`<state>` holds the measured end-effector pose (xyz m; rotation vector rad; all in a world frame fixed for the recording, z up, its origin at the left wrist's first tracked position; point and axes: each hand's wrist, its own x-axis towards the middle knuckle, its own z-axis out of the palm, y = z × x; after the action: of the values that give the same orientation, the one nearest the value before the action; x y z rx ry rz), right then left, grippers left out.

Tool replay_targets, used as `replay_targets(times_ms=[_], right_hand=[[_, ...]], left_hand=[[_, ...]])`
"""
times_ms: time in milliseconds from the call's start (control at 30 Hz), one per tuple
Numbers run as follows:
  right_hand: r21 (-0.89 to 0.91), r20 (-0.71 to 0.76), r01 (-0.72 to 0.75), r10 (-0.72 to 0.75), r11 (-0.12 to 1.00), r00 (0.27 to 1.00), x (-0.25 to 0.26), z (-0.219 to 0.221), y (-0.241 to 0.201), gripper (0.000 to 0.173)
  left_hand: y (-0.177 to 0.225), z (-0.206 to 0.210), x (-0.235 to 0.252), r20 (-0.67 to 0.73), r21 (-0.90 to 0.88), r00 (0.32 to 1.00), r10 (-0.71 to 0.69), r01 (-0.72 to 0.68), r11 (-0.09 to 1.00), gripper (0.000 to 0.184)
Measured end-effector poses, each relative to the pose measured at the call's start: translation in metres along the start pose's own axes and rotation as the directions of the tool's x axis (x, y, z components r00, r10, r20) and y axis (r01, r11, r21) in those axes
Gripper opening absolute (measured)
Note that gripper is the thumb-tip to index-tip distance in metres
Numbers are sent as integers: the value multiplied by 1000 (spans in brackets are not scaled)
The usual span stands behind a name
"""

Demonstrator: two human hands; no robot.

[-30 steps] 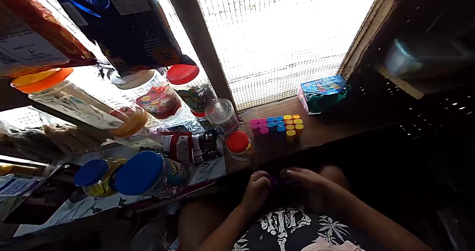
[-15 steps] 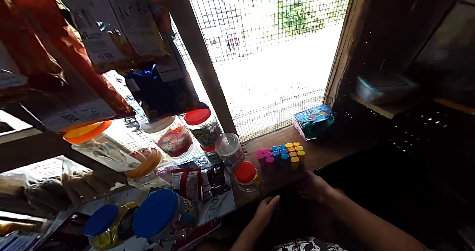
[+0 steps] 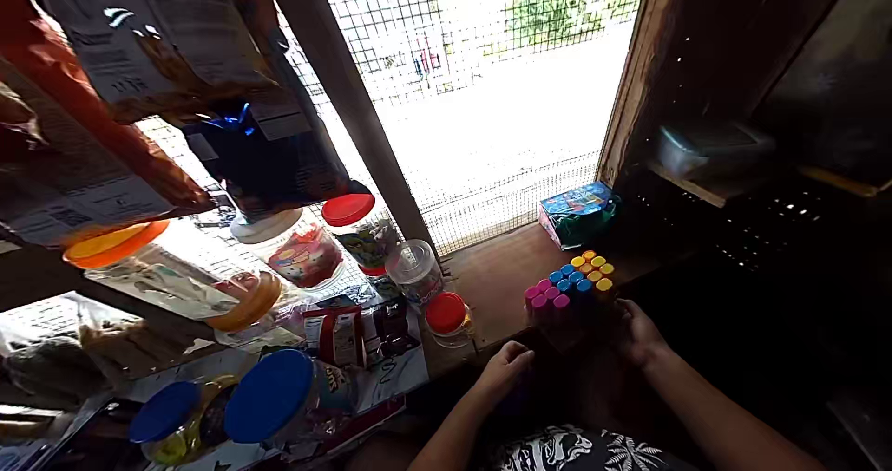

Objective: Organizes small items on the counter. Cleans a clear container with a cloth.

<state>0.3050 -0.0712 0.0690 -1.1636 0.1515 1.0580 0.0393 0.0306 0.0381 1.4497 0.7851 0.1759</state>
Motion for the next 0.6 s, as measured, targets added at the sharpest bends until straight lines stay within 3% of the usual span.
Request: replay_targets(times_ms=[100, 167, 333, 500, 600], right_hand=[[172, 56, -64, 55, 983, 997, -9, 6, 12, 32], [154, 71, -81, 71, 985, 995, -18, 12, 22, 25], [20, 133, -6, 3, 1000, 991, -12, 17, 39, 25], [-36, 162, 9, -3, 999, 987, 2, 11, 35, 32], [-74, 173, 58, -44, 996, 984, 3, 12, 33, 25]], left_hand=[[8, 5, 3, 67, 64, 998, -14, 10, 998, 40], [10, 8, 3, 102, 134, 995, -16, 2, 991, 41], [-10, -4, -10, 75, 242, 997, 9, -27, 970, 46], [-48, -16, -33, -17, 171, 997, -78, 79, 982, 45], [-53, -23, -54, -82, 145, 987, -139, 150, 978, 45]])
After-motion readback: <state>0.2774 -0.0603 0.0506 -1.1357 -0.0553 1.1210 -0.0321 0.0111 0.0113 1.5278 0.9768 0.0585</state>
